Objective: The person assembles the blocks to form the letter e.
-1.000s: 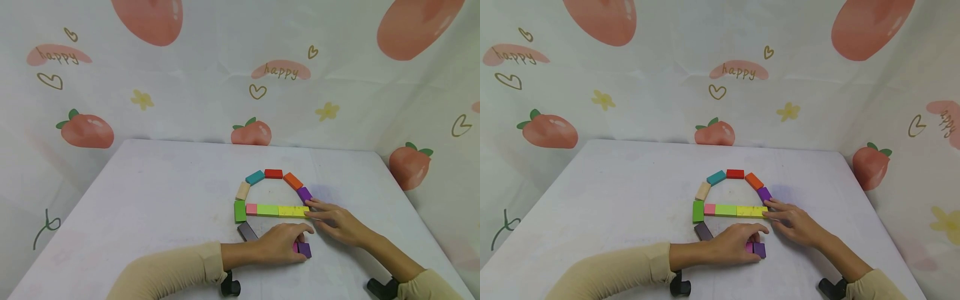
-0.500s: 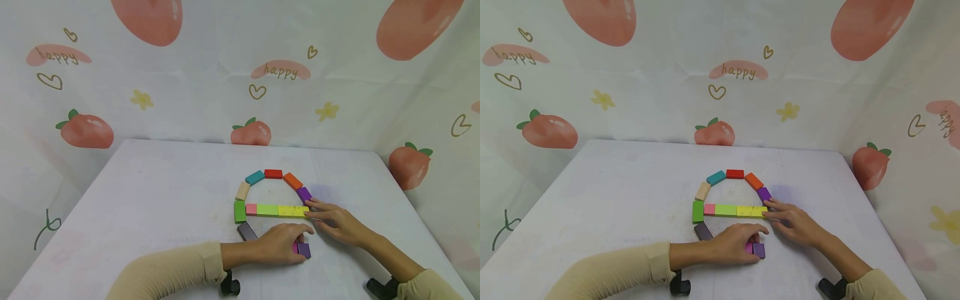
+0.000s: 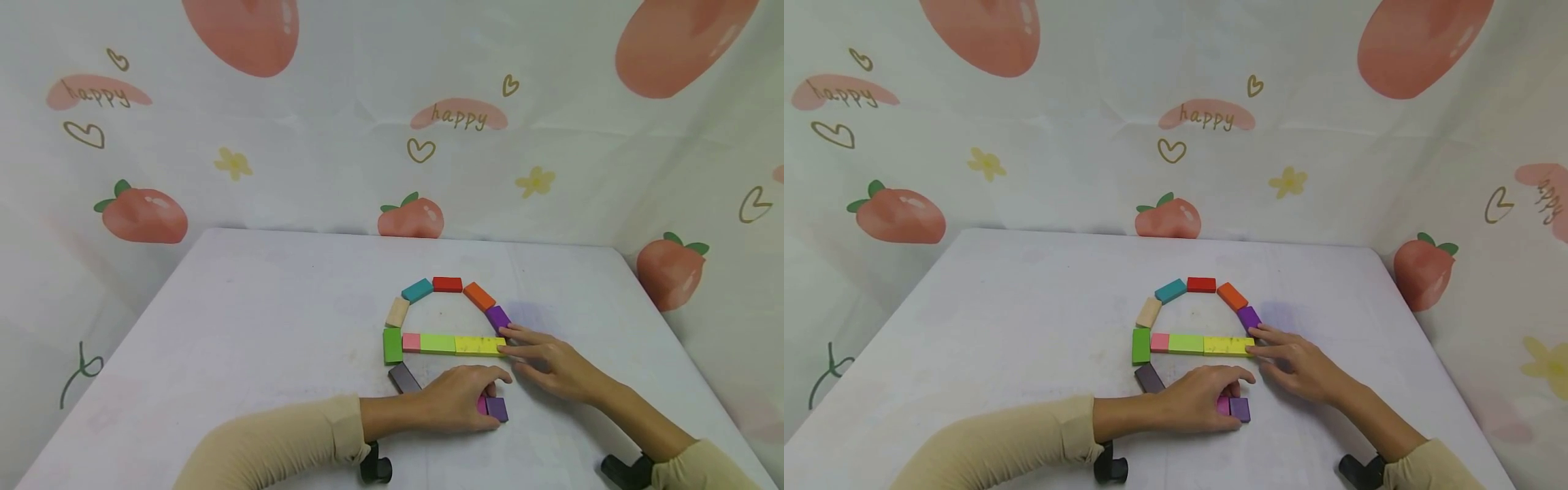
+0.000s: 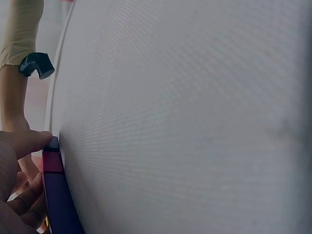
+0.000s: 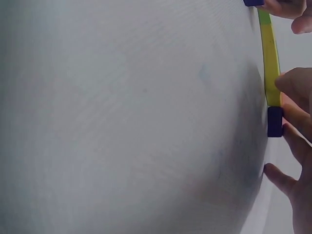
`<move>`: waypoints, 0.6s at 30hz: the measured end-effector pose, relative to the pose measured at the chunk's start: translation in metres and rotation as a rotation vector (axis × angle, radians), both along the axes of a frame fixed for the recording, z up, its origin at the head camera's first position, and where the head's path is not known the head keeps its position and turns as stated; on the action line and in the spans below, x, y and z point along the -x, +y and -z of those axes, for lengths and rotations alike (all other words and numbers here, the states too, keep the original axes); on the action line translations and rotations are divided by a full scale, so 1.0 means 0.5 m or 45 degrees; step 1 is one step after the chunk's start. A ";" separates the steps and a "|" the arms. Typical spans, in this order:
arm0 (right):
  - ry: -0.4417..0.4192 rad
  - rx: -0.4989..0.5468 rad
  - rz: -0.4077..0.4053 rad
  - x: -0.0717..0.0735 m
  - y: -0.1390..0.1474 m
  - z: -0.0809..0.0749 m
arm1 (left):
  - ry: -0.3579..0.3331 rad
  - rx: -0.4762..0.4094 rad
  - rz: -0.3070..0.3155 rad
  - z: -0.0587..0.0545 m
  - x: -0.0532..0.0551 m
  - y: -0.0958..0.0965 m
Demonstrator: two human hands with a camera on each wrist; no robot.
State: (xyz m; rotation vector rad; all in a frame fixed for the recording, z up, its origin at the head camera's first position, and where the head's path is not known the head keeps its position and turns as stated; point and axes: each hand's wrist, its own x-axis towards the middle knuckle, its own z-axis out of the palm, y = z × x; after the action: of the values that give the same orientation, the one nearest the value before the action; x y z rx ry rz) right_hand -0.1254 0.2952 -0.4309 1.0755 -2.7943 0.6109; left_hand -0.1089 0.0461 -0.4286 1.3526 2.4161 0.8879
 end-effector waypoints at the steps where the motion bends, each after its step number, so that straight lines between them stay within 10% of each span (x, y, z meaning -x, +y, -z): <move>1: -0.006 0.001 0.002 -0.001 0.000 -0.001 | -0.002 -0.001 0.000 0.000 0.000 0.000; 18: 0.007 0.002 0.028 -0.008 -0.003 -0.005 | -0.069 -0.022 -0.099 -0.033 0.022 -0.025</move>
State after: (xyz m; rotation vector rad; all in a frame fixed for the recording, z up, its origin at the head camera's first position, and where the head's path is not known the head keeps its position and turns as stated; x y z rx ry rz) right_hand -0.1213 0.2939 -0.4283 1.0434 -2.7967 0.6069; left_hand -0.1197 0.0335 -0.4124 1.2318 2.4402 0.9539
